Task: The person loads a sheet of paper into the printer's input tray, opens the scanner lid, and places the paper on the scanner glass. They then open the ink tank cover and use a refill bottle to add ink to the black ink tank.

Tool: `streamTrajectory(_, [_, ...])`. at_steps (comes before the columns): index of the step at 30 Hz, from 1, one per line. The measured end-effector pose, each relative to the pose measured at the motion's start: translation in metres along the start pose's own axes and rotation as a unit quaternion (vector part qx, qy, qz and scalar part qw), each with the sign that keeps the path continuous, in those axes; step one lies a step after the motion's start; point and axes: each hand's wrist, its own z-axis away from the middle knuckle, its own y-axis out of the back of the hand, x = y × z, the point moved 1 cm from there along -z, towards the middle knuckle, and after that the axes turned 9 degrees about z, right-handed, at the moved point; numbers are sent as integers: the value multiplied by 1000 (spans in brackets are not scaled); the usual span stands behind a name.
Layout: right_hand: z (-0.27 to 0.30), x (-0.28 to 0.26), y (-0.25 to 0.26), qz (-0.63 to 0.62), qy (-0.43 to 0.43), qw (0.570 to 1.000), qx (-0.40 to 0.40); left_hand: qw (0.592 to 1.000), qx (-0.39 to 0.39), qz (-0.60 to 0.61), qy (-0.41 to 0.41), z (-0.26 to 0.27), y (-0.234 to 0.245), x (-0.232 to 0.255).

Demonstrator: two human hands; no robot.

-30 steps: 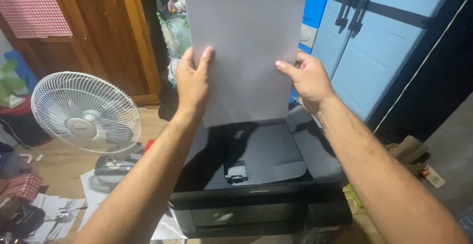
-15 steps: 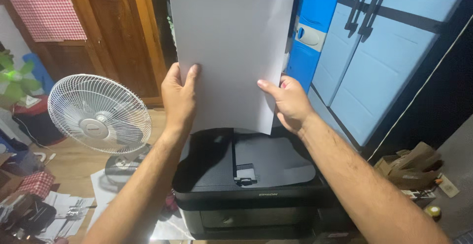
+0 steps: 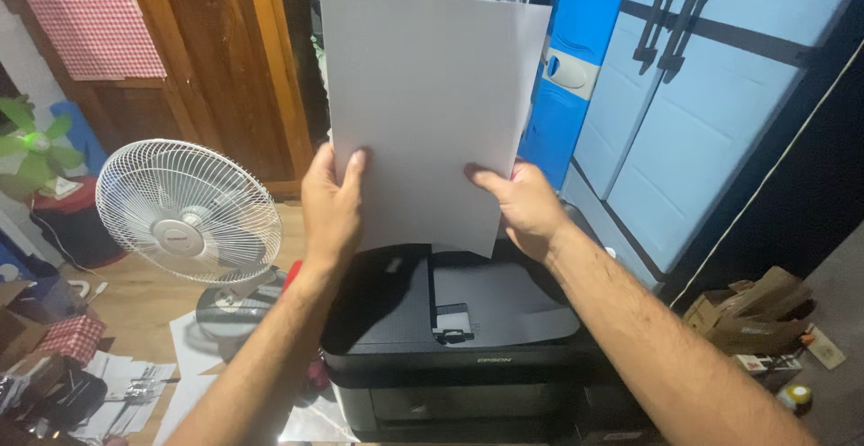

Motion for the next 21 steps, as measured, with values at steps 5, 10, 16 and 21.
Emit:
streamTrajectory(5, [5, -2, -2, -3, -3, 1000, -19, 1000, 5, -9, 12, 6, 3, -5])
streamTrajectory(10, [8, -1, -4, 80, -5, 997, -8, 1000, -1, -10, 3, 5, 3, -6])
streamTrajectory(16, [8, 2, -6, 46, -9, 999, -9, 1000, 1, 6, 13, 4, 3, -12])
streamTrajectory(21, [11, 2, -6, 61, -3, 998, -8, 1000, 10, -7, 23, 7, 4, -10])
